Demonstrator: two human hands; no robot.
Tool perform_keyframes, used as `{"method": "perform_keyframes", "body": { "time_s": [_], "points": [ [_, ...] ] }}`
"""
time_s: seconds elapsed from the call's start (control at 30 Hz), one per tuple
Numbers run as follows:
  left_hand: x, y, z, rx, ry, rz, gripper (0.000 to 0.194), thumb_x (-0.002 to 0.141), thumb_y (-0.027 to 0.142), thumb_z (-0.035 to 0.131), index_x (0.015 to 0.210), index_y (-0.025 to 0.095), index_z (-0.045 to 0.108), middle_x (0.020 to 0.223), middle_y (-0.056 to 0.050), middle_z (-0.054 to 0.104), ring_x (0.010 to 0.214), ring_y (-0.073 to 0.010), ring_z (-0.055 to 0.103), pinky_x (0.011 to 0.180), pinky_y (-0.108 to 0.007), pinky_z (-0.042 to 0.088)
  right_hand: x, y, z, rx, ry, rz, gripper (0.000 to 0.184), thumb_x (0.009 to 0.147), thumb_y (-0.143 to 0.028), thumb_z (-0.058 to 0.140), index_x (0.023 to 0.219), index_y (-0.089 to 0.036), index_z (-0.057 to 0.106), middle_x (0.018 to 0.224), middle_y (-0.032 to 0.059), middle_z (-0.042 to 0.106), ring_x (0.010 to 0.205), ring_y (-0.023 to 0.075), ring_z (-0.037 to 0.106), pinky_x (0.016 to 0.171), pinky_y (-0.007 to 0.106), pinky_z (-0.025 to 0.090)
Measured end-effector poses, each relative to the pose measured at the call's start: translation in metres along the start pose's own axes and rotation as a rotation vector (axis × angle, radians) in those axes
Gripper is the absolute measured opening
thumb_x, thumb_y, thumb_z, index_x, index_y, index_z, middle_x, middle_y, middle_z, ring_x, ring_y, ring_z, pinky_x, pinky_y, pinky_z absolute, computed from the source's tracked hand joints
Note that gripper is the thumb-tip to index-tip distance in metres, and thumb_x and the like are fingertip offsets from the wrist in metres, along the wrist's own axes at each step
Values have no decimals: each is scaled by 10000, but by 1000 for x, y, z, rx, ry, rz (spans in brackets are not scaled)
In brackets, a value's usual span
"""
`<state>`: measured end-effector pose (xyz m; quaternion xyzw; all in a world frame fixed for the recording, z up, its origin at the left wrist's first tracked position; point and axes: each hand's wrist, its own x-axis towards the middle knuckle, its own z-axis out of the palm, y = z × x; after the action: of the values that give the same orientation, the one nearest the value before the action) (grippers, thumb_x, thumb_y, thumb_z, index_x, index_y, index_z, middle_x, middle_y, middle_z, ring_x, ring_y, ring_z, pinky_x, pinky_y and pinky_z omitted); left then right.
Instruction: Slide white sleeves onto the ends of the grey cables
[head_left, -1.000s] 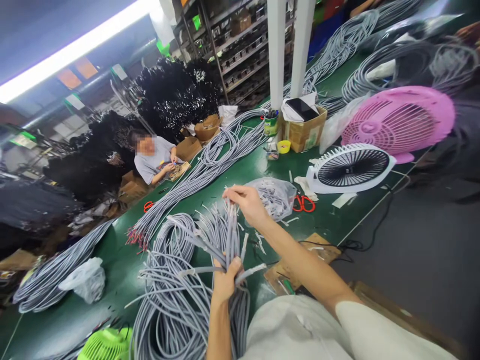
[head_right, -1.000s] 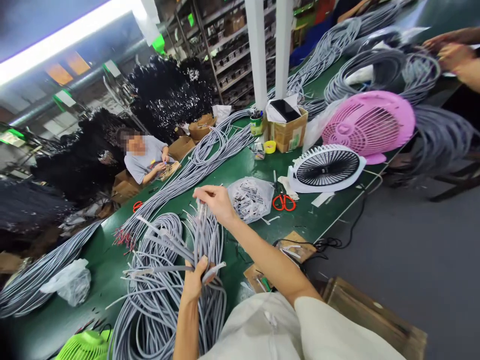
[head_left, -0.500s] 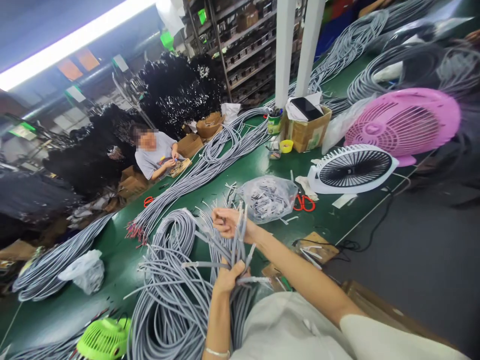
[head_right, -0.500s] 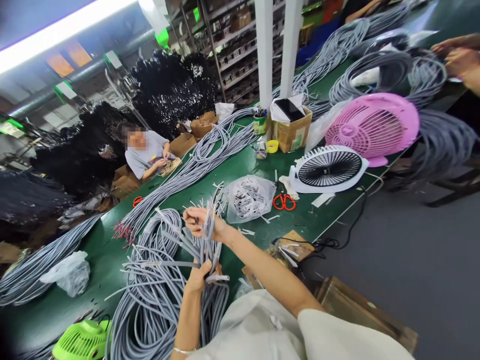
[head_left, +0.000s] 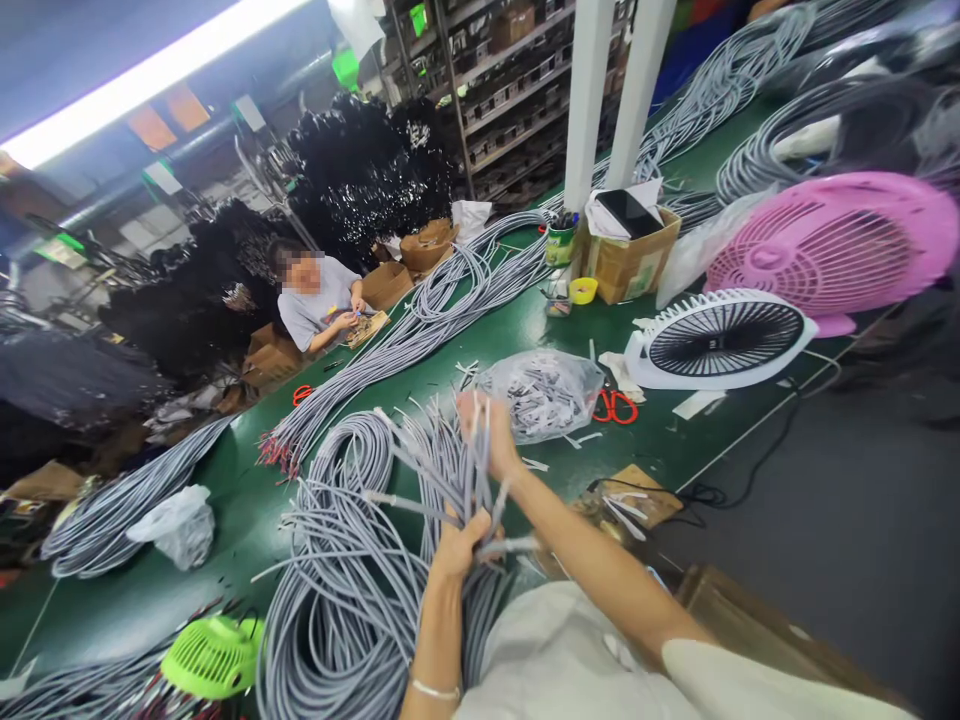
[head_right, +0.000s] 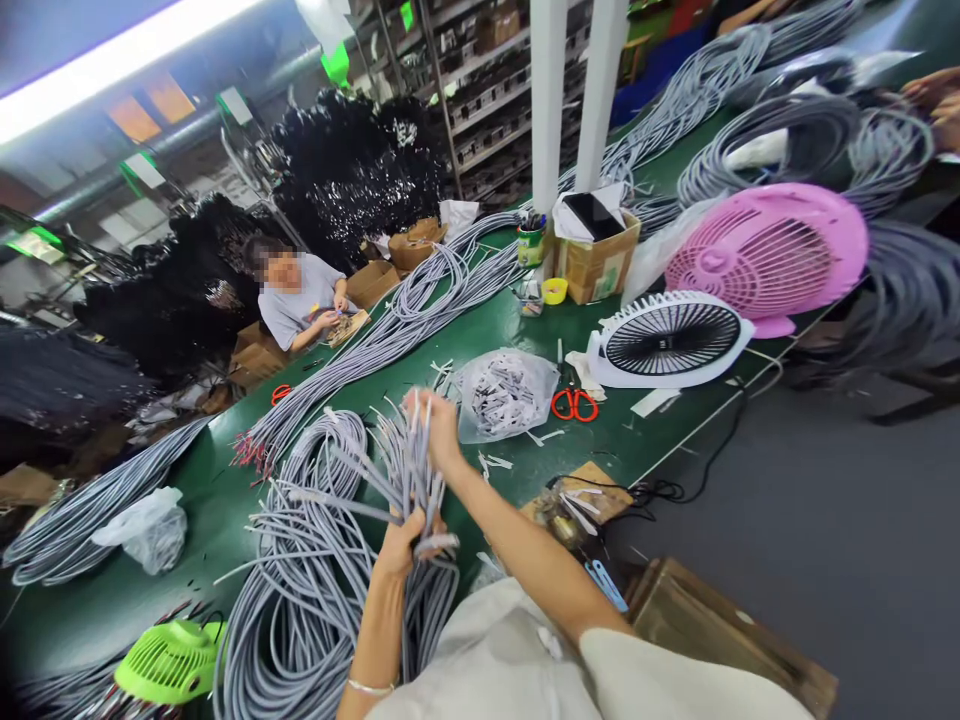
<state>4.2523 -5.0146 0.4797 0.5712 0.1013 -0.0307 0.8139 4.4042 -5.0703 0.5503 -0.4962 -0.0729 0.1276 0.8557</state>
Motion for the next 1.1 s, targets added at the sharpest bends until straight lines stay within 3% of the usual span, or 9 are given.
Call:
{"method": "perform_keyframes", "body": {
  "time_s": [0.1,0.23,0.33,0.47,0.6,0.73,0.83,0.97,1.1],
  "points": [
    [-6,-4,8,156,-148,-13,569,501,627,754,586,153,450,433,38,453,377,-47,383,369,-188,286,32,-11,-4,127,92,-41,430,769,-548,522,614,-216,298,441,-103,227,369,35,139,355,169,114],
    [1,-9,7,96,-138,-62,600,475,641,753,630,167,420,425,66,418,343,-38,344,347,-178,268,23,-19,-2,214,-499,52,239,653,-358,594,684,-195,422,539,-70,456,350,15,214,345,164,114],
    [7,-10,4,52,-152,-96,592,479,603,775,720,162,462,476,59,465,373,-52,385,384,-190,308,2,-22,0,208,-733,128,181,618,-307,578,709,-178,490,491,-92,390,358,19,184,357,165,105],
    [13,-9,13,152,-162,-140,601,456,599,786,742,144,516,544,38,513,467,-71,448,464,-211,368,-1,-38,-7,-136,-982,69,202,674,-331,611,753,-145,607,412,-119,242,382,33,161,390,182,124],
    [22,-5,30,272,-255,-189,637,431,704,717,625,134,510,502,40,482,455,-62,407,454,-211,336,4,-58,-28,-601,-1132,-47,257,670,-376,661,646,-120,666,452,-46,450,445,53,325,443,201,236],
    [28,1,42,298,-241,-185,659,405,741,690,575,140,479,476,49,441,446,-53,369,442,-212,294,-9,-54,-57,-621,-724,-112,384,709,-481,614,541,-137,625,524,20,560,511,97,443,482,225,315],
    [33,6,49,225,-184,-164,662,393,738,697,565,150,446,455,65,407,428,-42,346,430,-205,278,-18,-31,-66,-462,-298,-21,451,629,-587,644,505,-163,559,420,-20,431,402,77,336,391,223,228],
    [38,9,51,147,-107,-206,674,390,755,684,589,161,436,437,74,394,383,-45,336,402,-208,274,-10,0,-58,-230,90,157,464,561,-603,683,489,-198,466,365,-60,316,334,72,277,333,228,211],
    [22,5,36,220,-165,-129,642,446,742,679,597,146,493,474,44,438,437,-59,366,431,-217,295,30,6,-68,-170,453,101,438,778,-549,505,527,-227,348,362,-92,228,324,67,231,338,208,223]
  ]
}}
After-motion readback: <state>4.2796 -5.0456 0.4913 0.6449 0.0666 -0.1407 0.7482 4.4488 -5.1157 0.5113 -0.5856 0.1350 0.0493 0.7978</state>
